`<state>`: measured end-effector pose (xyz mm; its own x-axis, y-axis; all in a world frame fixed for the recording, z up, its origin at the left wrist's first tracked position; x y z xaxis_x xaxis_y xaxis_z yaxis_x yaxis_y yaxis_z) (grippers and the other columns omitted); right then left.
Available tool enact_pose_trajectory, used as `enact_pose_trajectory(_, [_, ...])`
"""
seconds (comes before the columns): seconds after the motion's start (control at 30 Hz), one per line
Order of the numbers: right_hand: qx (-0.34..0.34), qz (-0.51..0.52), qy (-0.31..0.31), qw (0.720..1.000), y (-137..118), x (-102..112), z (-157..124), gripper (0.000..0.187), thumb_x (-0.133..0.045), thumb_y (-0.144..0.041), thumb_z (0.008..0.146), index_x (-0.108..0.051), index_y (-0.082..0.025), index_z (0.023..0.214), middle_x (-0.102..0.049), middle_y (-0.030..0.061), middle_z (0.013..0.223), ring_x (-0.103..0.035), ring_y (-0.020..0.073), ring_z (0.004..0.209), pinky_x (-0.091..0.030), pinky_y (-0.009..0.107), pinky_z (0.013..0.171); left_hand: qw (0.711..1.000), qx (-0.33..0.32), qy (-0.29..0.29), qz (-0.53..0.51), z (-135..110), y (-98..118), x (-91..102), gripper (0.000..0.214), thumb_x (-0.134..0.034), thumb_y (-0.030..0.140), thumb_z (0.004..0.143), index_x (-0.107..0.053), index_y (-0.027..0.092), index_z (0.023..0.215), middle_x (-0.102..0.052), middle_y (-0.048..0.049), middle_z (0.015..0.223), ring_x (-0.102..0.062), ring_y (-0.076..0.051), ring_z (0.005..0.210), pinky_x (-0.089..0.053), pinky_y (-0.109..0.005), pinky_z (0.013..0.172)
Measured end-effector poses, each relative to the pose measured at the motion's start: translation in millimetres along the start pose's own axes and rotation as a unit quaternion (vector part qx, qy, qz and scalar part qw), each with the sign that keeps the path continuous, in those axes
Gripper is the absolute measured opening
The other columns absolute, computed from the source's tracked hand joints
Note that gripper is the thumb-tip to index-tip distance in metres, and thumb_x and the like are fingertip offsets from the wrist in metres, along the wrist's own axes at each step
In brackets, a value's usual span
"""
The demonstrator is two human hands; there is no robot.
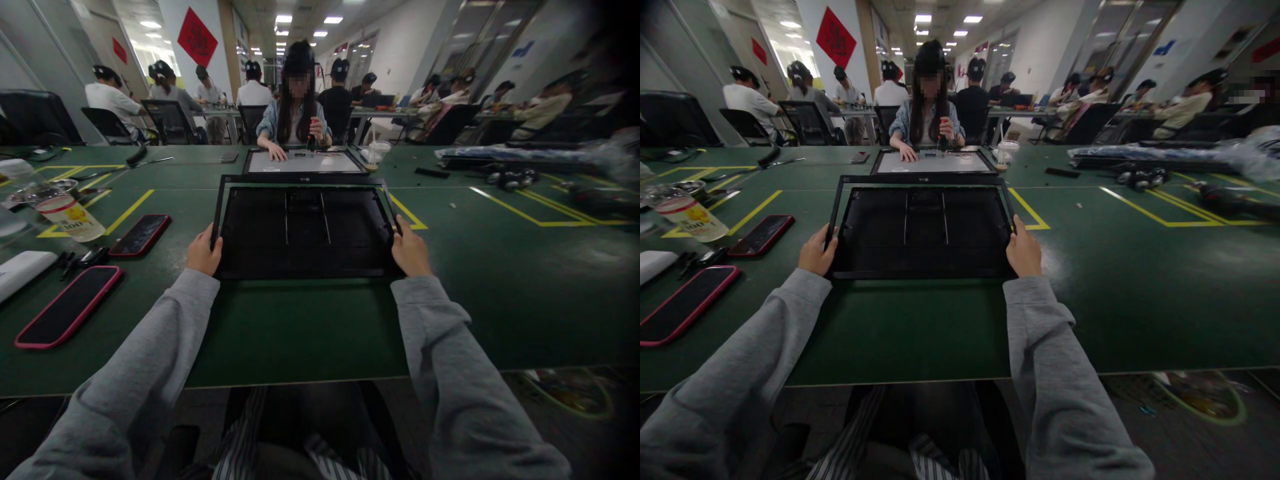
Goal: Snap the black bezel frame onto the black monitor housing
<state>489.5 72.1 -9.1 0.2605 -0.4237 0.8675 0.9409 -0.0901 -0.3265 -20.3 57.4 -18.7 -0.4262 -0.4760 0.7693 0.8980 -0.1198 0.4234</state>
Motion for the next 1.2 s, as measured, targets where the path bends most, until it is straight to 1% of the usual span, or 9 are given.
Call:
enact_pose_trajectory(0.2, [-0.015,-0.005,-0.022,1.000,4.4,-4.5,0.4,0.060,-0.036,-0.025,0.092,-0.036,-0.012,0.151,-0.065,0.0205,0.121,-0.063,0.0327,0.102,-0.046,0.047,0.090,1.000,0.016,-0.021,-0.002,-0.4,-0.5,-1.8,0.051,-0.039,0.037,0.088,-0.052,0.017,0.134,-0.062,-0.0088,0.131,-0.055,-0.023,0.122,-0.042,-0.039,0.105])
enact_pose_trajectory(0.37, [-0.014,-0.012,-0.033,0.999,5.1,-6.5,0.6,0.060,-0.037,-0.024,0.091,-0.037,-0.012,0.150,-0.065,0.0200,0.121,-0.064,0.0315,0.101,-0.047,0.045,0.089,0.999,0.026,-0.026,0.000,-0.4,-2.5,-3.2,0.054,-0.040,0.037,0.087,-0.051,0.015,0.135,-0.063,-0.0105,0.129,-0.056,-0.025,0.120,-0.042,-0.040,0.104])
enact_pose_trajectory(0.5, [-0.016,-0.017,-0.032,0.999,4.2,-5.5,-0.6,0.060,-0.036,-0.025,0.091,-0.037,-0.012,0.150,-0.067,0.0198,0.118,-0.064,0.0308,0.098,-0.047,0.045,0.088,0.999,0.029,-0.030,0.005,0.0,-4.2,-4.6,0.053,-0.041,0.037,0.088,-0.051,0.016,0.136,-0.063,-0.0101,0.129,-0.056,-0.025,0.121,-0.042,-0.041,0.104])
enact_pose_trajectory(0.7, [-0.009,-0.019,-0.035,0.999,5.3,-6.9,-0.6,0.060,-0.037,-0.024,0.091,-0.037,-0.011,0.149,-0.065,0.0207,0.121,-0.064,0.0323,0.102,-0.047,0.045,0.089,0.999,0.030,-0.031,0.009,-0.1,-3.4,-5.2,0.054,-0.041,0.035,0.088,-0.050,0.014,0.136,-0.062,-0.0118,0.129,-0.056,-0.025,0.120,-0.042,-0.040,0.104])
enact_pose_trajectory(0.93, [-0.013,-0.037,-0.048,0.998,6.8,-9.7,-0.2,0.060,-0.037,-0.024,0.091,-0.037,-0.011,0.149,-0.068,0.0210,0.115,-0.066,0.0322,0.097,-0.048,0.045,0.086,0.999,0.035,-0.038,0.015,-0.6,-2.9,-5.3,0.054,-0.040,0.035,0.087,-0.050,0.016,0.136,-0.061,-0.0110,0.130,-0.056,-0.025,0.120,-0.043,-0.041,0.103])
enact_pose_trajectory(1.2, [-0.010,-0.038,-0.046,0.998,6.9,-9.1,-0.6,0.058,-0.037,-0.027,0.092,-0.038,-0.011,0.149,-0.068,0.0206,0.114,-0.066,0.0322,0.097,-0.048,0.045,0.086,0.998,0.041,-0.038,0.016,-0.2,-3.6,-5.5,0.055,-0.041,0.036,0.087,-0.050,0.017,0.137,-0.062,-0.0108,0.130,-0.056,-0.025,0.119,-0.043,-0.041,0.103])
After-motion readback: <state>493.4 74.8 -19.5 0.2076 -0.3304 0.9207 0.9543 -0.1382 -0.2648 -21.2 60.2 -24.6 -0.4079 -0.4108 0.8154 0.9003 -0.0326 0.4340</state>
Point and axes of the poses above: each hand's wrist, its own z-axis towards the middle knuckle, its own x-axis out of the back of the hand, y = z × x, the point moved 6 cm from there along z, towards the middle knuckle
